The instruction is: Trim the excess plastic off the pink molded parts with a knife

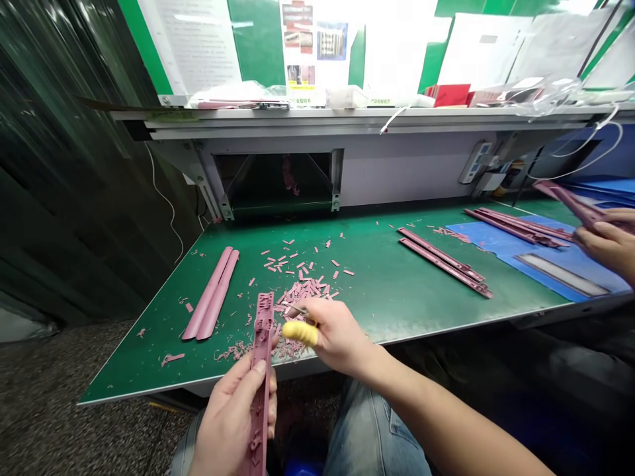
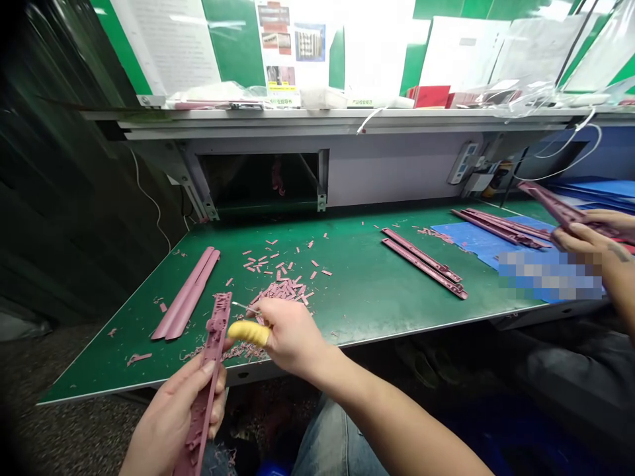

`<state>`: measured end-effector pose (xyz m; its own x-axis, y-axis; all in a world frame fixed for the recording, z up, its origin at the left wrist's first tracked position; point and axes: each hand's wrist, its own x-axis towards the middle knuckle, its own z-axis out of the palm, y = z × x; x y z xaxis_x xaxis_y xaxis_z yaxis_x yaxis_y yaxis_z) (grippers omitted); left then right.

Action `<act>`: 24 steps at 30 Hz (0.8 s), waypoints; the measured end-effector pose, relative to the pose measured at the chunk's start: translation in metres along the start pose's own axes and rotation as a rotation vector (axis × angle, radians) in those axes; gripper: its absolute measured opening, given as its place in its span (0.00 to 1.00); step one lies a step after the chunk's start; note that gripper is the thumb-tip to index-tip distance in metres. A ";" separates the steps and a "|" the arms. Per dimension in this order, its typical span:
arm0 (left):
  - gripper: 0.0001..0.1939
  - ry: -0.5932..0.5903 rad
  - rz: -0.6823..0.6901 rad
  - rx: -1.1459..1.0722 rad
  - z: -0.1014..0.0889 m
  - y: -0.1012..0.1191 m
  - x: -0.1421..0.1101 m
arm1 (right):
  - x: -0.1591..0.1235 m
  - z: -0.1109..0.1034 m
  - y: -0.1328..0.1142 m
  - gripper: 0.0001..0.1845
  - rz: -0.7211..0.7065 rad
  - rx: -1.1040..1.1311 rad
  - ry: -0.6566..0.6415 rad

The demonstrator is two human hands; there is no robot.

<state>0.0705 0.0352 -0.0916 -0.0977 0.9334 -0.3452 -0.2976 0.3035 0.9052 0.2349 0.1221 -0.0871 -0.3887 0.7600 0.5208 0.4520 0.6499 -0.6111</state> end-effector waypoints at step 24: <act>0.09 -0.028 0.200 -0.335 -0.005 0.029 0.064 | -0.097 0.059 -0.070 0.11 -0.378 -0.297 -0.544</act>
<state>0.0510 0.1029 -0.0891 -0.1608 0.9741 -0.1587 -0.5696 0.0397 0.8210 0.1934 0.0027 -0.1298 -0.8712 0.4246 0.2466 0.3765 0.9000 -0.2196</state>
